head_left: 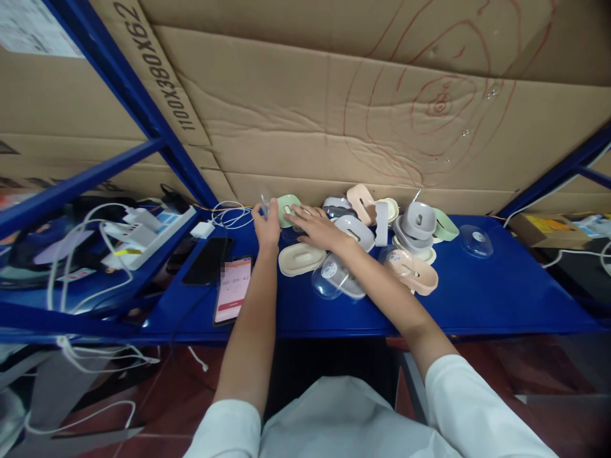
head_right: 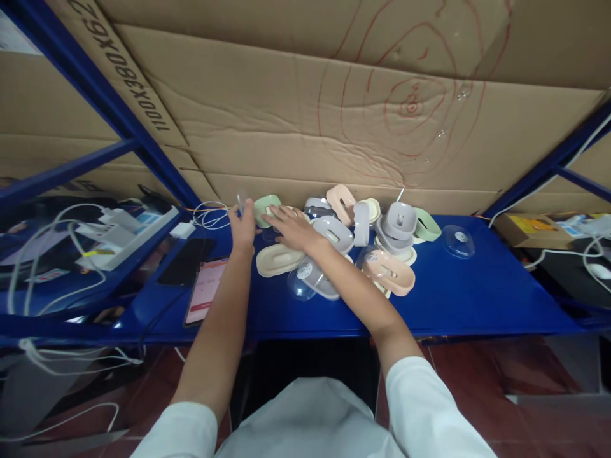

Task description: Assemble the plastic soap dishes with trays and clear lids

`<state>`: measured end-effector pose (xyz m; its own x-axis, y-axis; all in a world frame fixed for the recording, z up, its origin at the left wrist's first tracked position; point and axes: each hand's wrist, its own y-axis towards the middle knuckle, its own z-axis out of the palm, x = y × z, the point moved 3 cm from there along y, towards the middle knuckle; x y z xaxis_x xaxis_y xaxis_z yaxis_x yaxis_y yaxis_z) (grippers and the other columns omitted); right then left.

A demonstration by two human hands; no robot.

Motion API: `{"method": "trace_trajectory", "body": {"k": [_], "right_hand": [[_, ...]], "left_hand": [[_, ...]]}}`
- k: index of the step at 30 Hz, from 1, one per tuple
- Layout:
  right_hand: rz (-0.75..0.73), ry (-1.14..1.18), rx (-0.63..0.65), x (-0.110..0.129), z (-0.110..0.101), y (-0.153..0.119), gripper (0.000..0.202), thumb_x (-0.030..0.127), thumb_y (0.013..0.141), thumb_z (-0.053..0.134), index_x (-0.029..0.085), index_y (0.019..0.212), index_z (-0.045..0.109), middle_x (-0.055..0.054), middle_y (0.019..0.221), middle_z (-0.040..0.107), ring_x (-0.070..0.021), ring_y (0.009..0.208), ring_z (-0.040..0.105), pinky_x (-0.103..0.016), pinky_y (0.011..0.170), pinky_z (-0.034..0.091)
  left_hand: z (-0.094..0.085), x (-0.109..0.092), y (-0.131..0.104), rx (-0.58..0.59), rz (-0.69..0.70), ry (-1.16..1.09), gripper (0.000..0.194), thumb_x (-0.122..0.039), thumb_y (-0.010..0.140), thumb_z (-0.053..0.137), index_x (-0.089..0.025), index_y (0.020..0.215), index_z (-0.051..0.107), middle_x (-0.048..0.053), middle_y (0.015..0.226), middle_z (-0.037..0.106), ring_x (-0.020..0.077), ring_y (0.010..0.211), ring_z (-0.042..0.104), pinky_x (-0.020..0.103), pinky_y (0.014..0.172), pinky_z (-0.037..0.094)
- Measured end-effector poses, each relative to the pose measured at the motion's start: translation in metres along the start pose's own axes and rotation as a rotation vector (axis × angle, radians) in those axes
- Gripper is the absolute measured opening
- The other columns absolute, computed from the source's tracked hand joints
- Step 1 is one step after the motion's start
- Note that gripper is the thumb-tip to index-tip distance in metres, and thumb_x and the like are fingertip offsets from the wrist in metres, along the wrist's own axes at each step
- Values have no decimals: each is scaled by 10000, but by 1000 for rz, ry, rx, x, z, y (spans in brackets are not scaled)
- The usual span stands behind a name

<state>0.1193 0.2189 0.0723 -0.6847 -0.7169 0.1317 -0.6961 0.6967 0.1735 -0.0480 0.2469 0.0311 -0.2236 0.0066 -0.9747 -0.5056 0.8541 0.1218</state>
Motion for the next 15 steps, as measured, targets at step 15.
{"method": "trace_trajectory", "body": {"k": [15], "right_hand": [[198,-104,4,-3,-2,3,419,387,1131,443,78,1341,634,-254,1342,709,-362,1265,642,-539,1144,311]], "left_hand": [[8,-6,-11,-94,21,8,680,-569,1023,591,-217,1581,428,155,1537,565,252,1417,589,362,1184,465]]}}
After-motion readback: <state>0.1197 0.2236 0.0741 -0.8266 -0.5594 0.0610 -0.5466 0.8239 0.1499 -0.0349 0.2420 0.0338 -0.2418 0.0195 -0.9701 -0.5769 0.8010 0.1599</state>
